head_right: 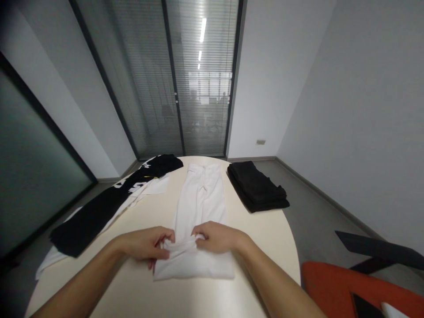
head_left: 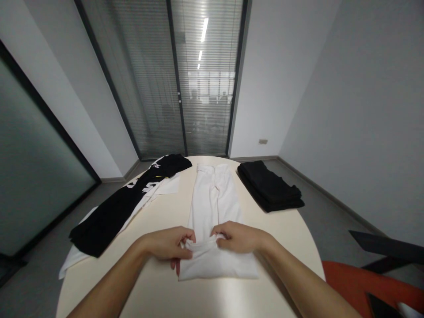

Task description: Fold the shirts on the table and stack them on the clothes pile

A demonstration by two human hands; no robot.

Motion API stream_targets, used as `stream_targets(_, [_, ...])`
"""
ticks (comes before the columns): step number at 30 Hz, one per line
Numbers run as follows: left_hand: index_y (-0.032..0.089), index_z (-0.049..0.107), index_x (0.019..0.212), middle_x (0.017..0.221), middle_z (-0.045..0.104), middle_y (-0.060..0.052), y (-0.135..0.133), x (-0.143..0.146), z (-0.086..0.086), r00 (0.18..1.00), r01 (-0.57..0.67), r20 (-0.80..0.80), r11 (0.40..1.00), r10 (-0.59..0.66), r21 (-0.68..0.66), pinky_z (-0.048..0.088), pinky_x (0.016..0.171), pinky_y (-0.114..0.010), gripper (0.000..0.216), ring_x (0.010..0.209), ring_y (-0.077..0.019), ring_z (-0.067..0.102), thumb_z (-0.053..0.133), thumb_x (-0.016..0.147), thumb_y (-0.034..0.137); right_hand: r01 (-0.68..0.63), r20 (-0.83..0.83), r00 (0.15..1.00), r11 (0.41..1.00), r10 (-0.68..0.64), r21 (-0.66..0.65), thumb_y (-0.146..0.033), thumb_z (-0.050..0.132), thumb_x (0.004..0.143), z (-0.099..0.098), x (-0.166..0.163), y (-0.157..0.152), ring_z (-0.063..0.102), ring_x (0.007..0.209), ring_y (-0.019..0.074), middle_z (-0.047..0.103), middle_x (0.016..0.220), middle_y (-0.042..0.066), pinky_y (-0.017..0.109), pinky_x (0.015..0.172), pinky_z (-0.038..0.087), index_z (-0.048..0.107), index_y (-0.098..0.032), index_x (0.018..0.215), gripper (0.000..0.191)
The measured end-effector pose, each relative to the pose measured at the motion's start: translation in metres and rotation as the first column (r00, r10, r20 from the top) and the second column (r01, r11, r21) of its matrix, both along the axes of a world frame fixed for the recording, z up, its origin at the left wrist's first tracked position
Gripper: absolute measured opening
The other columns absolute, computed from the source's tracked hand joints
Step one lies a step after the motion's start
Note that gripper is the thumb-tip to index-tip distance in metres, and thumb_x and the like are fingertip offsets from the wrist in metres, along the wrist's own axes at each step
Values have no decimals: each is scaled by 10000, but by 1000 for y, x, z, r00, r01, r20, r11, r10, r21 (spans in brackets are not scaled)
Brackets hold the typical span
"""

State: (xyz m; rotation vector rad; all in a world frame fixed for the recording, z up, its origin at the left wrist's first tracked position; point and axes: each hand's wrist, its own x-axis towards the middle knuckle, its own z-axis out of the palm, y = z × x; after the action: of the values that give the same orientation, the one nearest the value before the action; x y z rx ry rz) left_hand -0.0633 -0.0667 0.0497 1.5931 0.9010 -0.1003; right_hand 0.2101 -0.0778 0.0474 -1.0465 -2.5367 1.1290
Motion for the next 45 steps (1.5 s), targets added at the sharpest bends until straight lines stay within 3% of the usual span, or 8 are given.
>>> stream_targets(4, [197, 505, 999, 587, 590, 43, -4, -6, 12, 988, 154, 15, 980, -153, -128, 363, 447, -199, 452, 459, -129, 527, 757, 753, 480, -105, -11, 994, 986, 105, -133, -136, 533, 796, 5, -3, -14, 544, 717, 119, 663, 858, 10, 203, 624, 378, 700, -151, 1035, 292])
stream_targets(8, [166, 556, 958, 708, 587, 27, -1, 4, 12, 964, -143, 249, 969, 90, 201, 355, 534, -187, 345, 601, -104, 524, 694, 825, 452, 74, -50, 996, 997, -73, 31, -145, 499, 827, 19, 0, -11, 523, 652, 117, 634, 759, -9, 214, 607, 362, 701, -163, 1010, 273])
stream_targets(12, [170, 570, 1053, 860, 618, -16, 15, 25, -13, 820, -555, 451, 687, 354, 470, 424, 650, -229, 284, 741, -141, 568, 549, 924, 422, 313, -152, 948, 900, -279, 302, -142, 460, 879, 17, 5, 17, 614, 813, 163, 700, 914, 40, 251, 744, 419, 695, -176, 1029, 281])
stream_targets(17, [171, 564, 1173, 944, 660, -48, 38, 32, -44, 813, -564, 371, 453, 448, 690, 459, 752, -276, 306, 802, -173, 618, 533, 913, 329, 378, -142, 926, 832, -351, 407, -158, 446, 914, -18, 9, 50, 635, 1030, 207, 705, 1119, 98, 295, 902, 430, 684, -167, 1130, 322])
stream_targets(26, [161, 664, 840, 694, 602, 2, 10, 23, -3, 963, -222, 37, 706, 267, 673, 327, 581, -242, 184, 648, -152, 533, 596, 808, 329, 259, -36, 966, 949, -257, 178, -144, 501, 828, -7, 10, 25, 556, 679, 138, 676, 791, 17, 233, 672, 387, 726, -164, 1030, 303])
stream_targets(34, [179, 605, 885, 666, 615, 16, -19, 7, 27, 994, 78, -93, 980, -61, 182, 367, 500, -219, 161, 538, -146, 568, 607, 758, 278, 25, -4, 1000, 1000, -26, -16, -155, 527, 812, 7, 6, -18, 537, 658, 119, 658, 782, -7, 215, 612, 361, 726, -190, 1025, 293])
stream_targets(38, [157, 613, 874, 714, 604, 7, -11, 8, 35, 991, -107, 113, 937, 73, 333, 371, 564, -214, 210, 634, -135, 542, 635, 815, 357, 177, -55, 983, 981, -173, 82, -147, 512, 822, 30, 6, -10, 480, 600, 107, 590, 683, -27, 215, 576, 325, 722, -181, 983, 266])
stream_targets(45, [153, 624, 975, 916, 677, -54, 31, 26, -9, 772, -621, 503, 630, 389, 466, 441, 703, -249, 265, 818, -180, 600, 567, 894, 399, 223, -139, 973, 905, -184, 362, -140, 466, 881, 23, 6, 56, 636, 931, 187, 714, 1043, 71, 281, 848, 438, 702, -169, 1075, 307])
